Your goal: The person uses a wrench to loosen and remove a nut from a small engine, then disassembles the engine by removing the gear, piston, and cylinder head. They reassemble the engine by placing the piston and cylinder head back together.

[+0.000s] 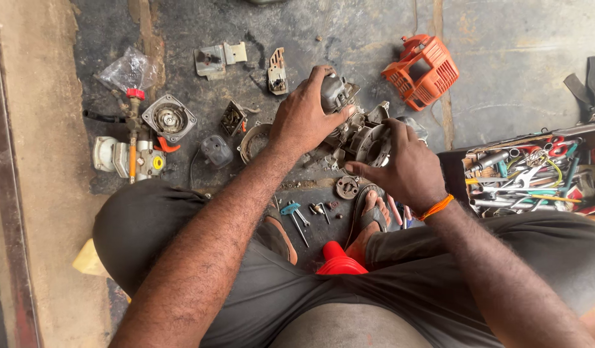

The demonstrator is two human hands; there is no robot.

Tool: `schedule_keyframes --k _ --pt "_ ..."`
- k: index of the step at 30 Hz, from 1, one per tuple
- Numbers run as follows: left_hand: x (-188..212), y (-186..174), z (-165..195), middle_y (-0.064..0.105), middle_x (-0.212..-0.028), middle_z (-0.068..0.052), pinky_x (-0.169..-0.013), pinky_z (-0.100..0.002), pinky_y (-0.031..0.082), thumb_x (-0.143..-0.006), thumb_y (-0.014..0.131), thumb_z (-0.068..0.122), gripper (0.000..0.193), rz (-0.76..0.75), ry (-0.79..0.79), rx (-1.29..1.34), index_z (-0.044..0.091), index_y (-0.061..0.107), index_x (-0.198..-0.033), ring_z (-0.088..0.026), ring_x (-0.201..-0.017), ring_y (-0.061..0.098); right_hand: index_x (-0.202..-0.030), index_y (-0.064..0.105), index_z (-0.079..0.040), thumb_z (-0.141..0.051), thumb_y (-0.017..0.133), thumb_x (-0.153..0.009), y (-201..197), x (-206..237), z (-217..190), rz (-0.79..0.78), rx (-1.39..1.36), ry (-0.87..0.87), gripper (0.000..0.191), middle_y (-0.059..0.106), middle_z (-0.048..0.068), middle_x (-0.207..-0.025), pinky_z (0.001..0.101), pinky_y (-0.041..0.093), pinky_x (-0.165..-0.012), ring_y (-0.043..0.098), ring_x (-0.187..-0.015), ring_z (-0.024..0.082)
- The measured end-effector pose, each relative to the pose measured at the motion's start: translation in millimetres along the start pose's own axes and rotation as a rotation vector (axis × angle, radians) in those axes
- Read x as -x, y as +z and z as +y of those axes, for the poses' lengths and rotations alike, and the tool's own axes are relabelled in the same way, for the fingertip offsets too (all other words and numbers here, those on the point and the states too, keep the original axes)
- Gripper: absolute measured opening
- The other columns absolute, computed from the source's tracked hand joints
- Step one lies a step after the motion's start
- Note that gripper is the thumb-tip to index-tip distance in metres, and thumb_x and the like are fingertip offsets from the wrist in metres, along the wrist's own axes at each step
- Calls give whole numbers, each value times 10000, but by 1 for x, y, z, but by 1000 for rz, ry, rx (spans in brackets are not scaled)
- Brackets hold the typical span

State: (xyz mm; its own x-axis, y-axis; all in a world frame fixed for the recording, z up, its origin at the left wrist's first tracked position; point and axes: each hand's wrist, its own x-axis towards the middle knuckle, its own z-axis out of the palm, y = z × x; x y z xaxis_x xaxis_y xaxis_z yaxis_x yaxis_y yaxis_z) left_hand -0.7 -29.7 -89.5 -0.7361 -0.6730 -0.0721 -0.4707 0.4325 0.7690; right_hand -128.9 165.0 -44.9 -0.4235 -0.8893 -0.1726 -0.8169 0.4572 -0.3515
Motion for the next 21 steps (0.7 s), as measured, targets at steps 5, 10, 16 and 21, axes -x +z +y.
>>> schedule_keyframes --k 5,10,16,21 --pt "-4 4 0 707 -1221 -135 -852 -435 652 -830 837 461 819 6 31 34 150 382 -1435 -272 -1022 751 -1294 619 82 -786 648 -793 -1 -16 4 -303 -653 487 1002 765 247 -1121 434 623 -835 770 -973 352" --pt "1 3 1 685 -1206 -190 -833 -475 622 -848 877 477 823 45 148 -81 120 381 -1400 -330 -1031 714 -1453 444 58 -716 743 -775 6 2 2 -157 47 71 1072 660 240 -1239 442 595 -794 743 -955 348" --pt "0 -2 5 716 -1177 -140 -825 -427 665 -846 821 485 807 -11 -38 35 142 373 -1423 -275 -1005 762 -1371 542 86 -692 740 -795 9 -13 13 -77 -408 212 988 704 269 -1234 420 582 -886 731 -1079 357" --pt "1 4 6 689 -1244 -165 -855 -466 636 -856 847 466 793 3 64 -3 149 380 -1414 -323 -1045 730 -1440 476 71 -695 719 -786 6 -14 6 -253 -604 366 1036 650 288 -1280 438 608 -870 723 -1058 375"
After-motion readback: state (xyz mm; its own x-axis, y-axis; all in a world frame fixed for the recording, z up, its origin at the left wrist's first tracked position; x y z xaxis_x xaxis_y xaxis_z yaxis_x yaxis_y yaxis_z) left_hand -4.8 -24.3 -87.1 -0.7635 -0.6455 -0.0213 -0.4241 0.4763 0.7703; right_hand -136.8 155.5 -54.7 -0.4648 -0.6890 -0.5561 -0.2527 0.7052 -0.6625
